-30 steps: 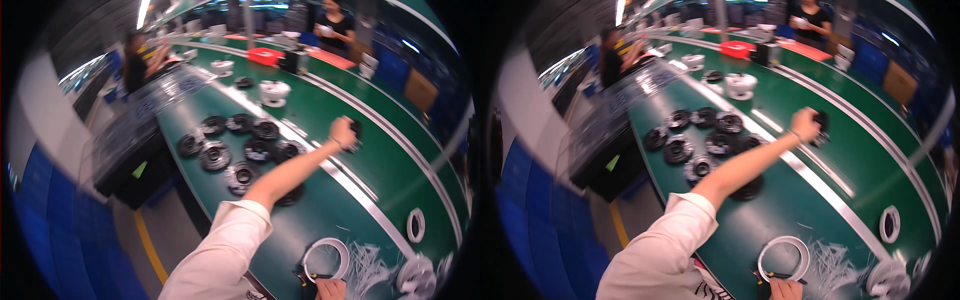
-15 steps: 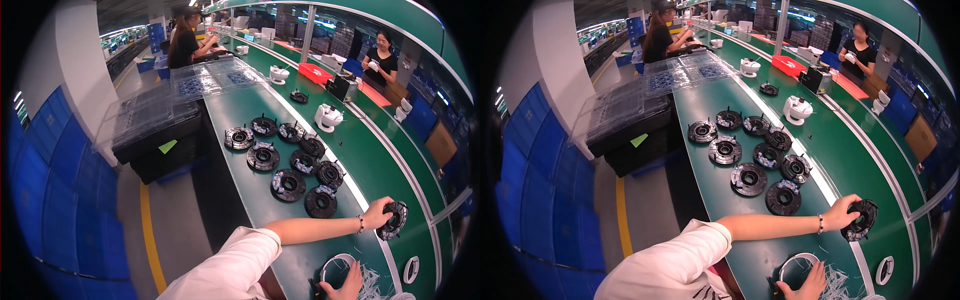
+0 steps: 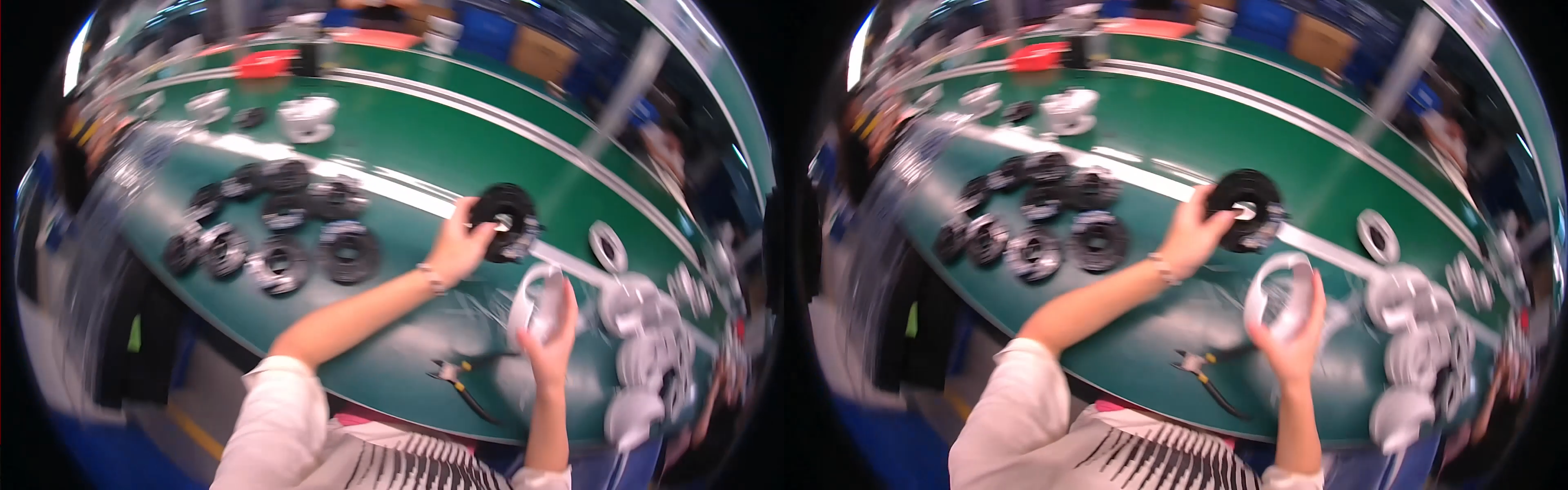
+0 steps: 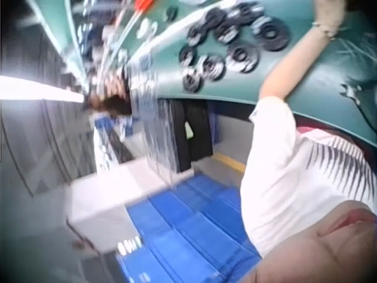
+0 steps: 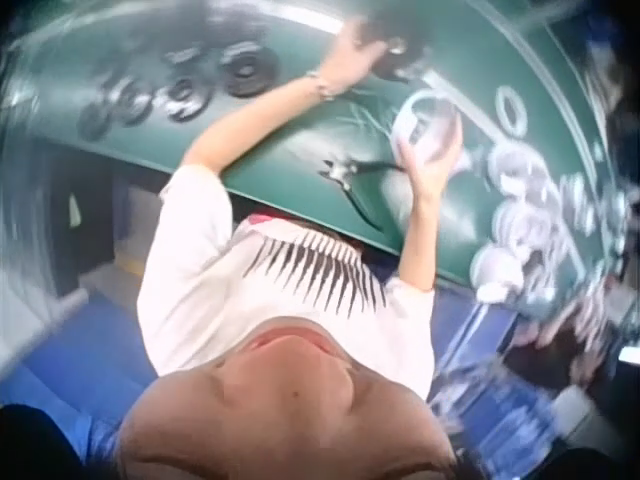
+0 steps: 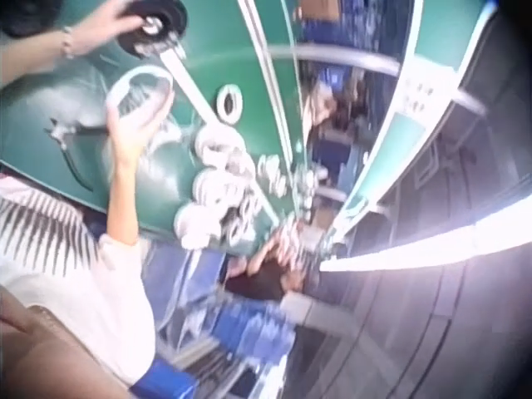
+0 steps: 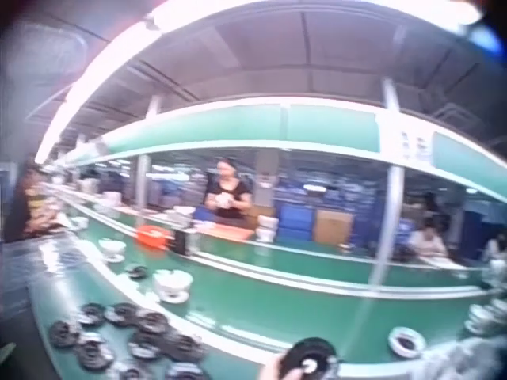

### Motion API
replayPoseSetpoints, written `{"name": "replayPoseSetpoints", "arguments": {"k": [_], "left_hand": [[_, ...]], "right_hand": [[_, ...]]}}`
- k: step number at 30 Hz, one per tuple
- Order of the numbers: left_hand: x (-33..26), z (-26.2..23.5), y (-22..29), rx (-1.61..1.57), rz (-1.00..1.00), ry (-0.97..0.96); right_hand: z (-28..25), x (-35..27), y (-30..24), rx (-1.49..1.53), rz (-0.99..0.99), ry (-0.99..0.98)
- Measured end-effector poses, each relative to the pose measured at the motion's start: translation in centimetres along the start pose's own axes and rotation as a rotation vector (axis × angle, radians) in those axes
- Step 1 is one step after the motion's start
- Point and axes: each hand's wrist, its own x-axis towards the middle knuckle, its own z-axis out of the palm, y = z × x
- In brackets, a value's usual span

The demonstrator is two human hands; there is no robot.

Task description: Assembling security camera components at an industrial workstation, including fitting modules and cutting wires.

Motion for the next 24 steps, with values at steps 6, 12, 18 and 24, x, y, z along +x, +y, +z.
{"name": "replayPoseSetpoints", "arguments": {"k": [6, 12, 18, 24], "left_hand": [[-4.4, 5.1, -2.1, -0.249, -0.231, -0.283], [-4.4, 3.9, -1.0, -0.636, -0.745, -0.777], [-3.9, 3.7, -1.8, -0.975, -0.996, -0.712], [-2.9, 3.5, -1.8, -0.935, -1.027, -0.564]], "right_hand": [[-1.5, 0.9, 1.3, 0.401, 0.133, 0.325], [-1.4, 0.3, 1.2, 0.388, 0.104, 0.221], [-1.6, -0.7, 2.0, -0.150, -0.049, -0.030], [-3.1, 0.9, -0.4, -0.359, -0.110, -0.178]]}}
